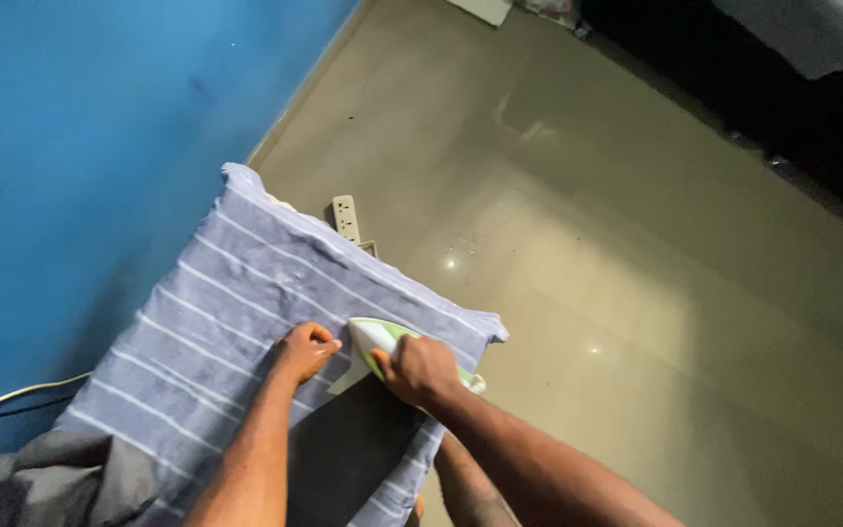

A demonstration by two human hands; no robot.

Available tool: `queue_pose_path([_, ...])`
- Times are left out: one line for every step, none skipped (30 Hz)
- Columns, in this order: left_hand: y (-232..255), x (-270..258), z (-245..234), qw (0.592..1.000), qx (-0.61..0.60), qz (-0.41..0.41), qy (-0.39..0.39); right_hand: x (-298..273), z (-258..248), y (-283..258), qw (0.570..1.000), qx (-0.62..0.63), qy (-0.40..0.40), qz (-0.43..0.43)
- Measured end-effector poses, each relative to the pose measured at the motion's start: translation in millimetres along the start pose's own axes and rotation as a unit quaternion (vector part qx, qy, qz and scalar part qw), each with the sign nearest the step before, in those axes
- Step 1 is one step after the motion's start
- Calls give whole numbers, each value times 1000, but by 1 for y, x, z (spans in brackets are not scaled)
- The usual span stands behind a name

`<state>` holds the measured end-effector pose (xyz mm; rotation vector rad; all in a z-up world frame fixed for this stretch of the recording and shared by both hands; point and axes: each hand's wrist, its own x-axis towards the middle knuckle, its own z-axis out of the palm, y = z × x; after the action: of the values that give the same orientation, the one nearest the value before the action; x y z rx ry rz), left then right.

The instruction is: Ironing a grey long-sleeved shirt on an ironing board using a steam iron and a water container.

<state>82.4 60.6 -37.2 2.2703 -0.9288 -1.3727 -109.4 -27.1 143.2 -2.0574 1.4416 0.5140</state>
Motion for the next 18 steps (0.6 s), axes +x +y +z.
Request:
queue_pose_path([-2, 4, 3, 1000, -2, 6, 1, -1, -4, 0, 1000, -3, 6, 1])
queue_pose_path([-4, 7, 5, 1000, 2, 3, -2, -2, -8, 0, 1000, -11, -3, -7])
queue_pose_path([-8, 10, 6, 1000, 9, -1, -5, -3, -10, -1, 1000, -16, -12, -16])
queue_pose_path([-7, 10, 9, 1000, 10, 3, -3, -9, -11, 3, 1000, -16, -8, -16])
queue_pose_path([-7, 9, 12, 999, 34, 20, 10, -16, -13, 6, 1000, -12, -21, -14])
queue_pose_path([-7, 9, 14, 997, 59, 37, 22, -21, -13, 9, 999, -8, -34, -12])
queue_pose_path([-12, 2, 17, 997, 60, 38, 21, -33, -8, 17, 999, -7, -34, -11])
queue_pose_path([-18, -5, 19, 996, 70, 48, 24, -44, -3, 25, 999, 0, -44, -6])
queue_pose_path([-18, -6, 21, 995, 78, 63, 30, -52, -2, 34, 999, 5, -49, 0])
queue_pose_path([-8, -14, 18, 994, 77, 68, 33, -58, 2, 44, 999, 3, -43, 0])
queue_pose_path([-1, -23, 14, 995, 72, 60, 31, -65, 7, 52, 999, 10, -35, 1])
queue_pose_path([6, -33, 10, 996, 66, 53, 29, -71, 13, 60, 1000, 16, -26, 3])
queue_pose_path([1, -36, 13, 996, 65, 54, 29, -72, 17, 62, 1000, 15, -25, 4])
queue_pose_path([-3, -39, 17, 996, 64, 51, 31, -74, 22, 64, 1000, 17, -9, 3])
queue_pose_path([-5, -40, 21, 996, 63, 50, 37, -72, 24, 68, 1000, 19, 11, 0])
queue_pose_path([-4, -34, 26, 996, 62, 54, 41, -64, 22, 67, 1000, 19, 16, -2])
queue_pose_path([-9, -32, 32, 994, 72, 67, 47, -59, 25, 64, 1000, 20, 23, 3])
queue_pose_path([-15, -29, 38, 992, 81, 80, 53, -54, 28, 61, 999, 21, 30, 7])
